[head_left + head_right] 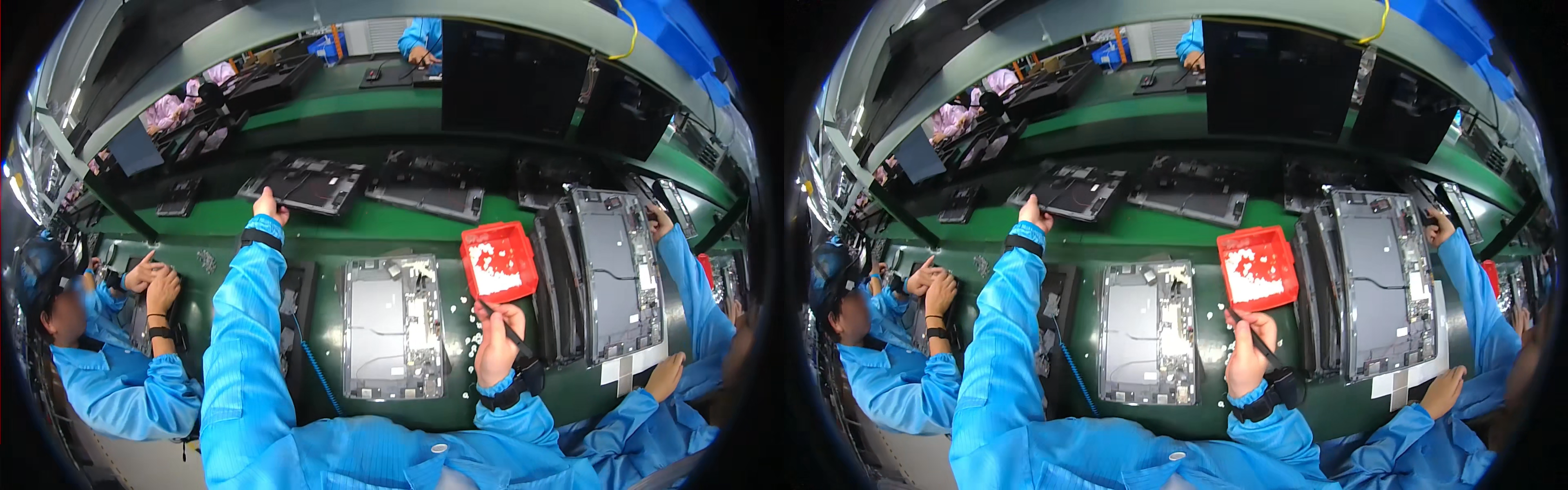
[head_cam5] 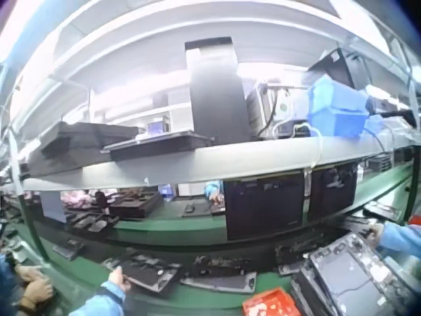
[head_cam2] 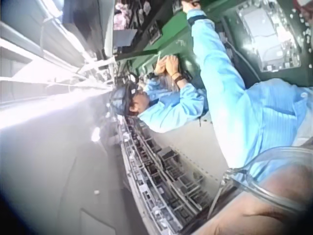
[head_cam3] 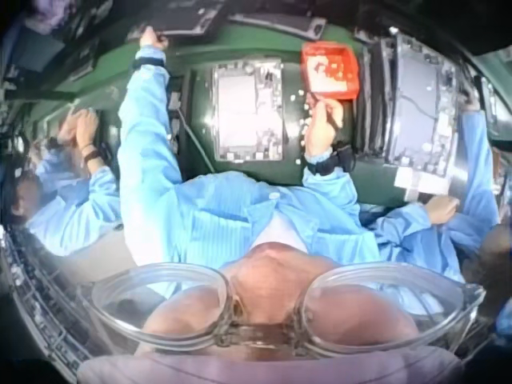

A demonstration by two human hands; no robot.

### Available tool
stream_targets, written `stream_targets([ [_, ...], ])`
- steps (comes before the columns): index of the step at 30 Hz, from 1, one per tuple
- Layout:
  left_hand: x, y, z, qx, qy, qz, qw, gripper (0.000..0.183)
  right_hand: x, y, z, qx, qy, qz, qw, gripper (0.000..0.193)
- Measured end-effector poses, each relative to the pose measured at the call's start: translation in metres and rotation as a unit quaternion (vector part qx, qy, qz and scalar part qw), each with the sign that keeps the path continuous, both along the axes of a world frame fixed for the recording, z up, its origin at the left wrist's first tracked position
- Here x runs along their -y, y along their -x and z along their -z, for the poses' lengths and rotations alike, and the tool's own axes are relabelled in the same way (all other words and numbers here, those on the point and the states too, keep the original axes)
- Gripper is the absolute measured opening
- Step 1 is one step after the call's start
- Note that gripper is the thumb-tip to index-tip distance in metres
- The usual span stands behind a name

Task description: The person installs and routes a wiring harness into a laptop chassis using tweezers.

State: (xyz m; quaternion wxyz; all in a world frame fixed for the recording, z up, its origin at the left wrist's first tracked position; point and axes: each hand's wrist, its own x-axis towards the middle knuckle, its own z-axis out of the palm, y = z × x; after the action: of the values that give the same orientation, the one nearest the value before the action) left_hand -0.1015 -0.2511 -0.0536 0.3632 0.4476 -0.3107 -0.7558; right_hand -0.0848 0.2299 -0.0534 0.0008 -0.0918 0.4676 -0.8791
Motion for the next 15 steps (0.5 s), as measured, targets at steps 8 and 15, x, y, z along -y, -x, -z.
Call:
stream_targets([
  [8,-0.055,0.043,-0.03,0.599,0.415,-0.084,0.679,0.024,-0.007,0.003,0.004,-0.028,-0.087,0.008,0.996,0.01],
  [15,-0.126,0.146,0.018,0.471,0.606,0.234,0.597,0.048,-0.005,0.004,0.005,-0.021,-0.127,-0.012,0.992,0.01],
])
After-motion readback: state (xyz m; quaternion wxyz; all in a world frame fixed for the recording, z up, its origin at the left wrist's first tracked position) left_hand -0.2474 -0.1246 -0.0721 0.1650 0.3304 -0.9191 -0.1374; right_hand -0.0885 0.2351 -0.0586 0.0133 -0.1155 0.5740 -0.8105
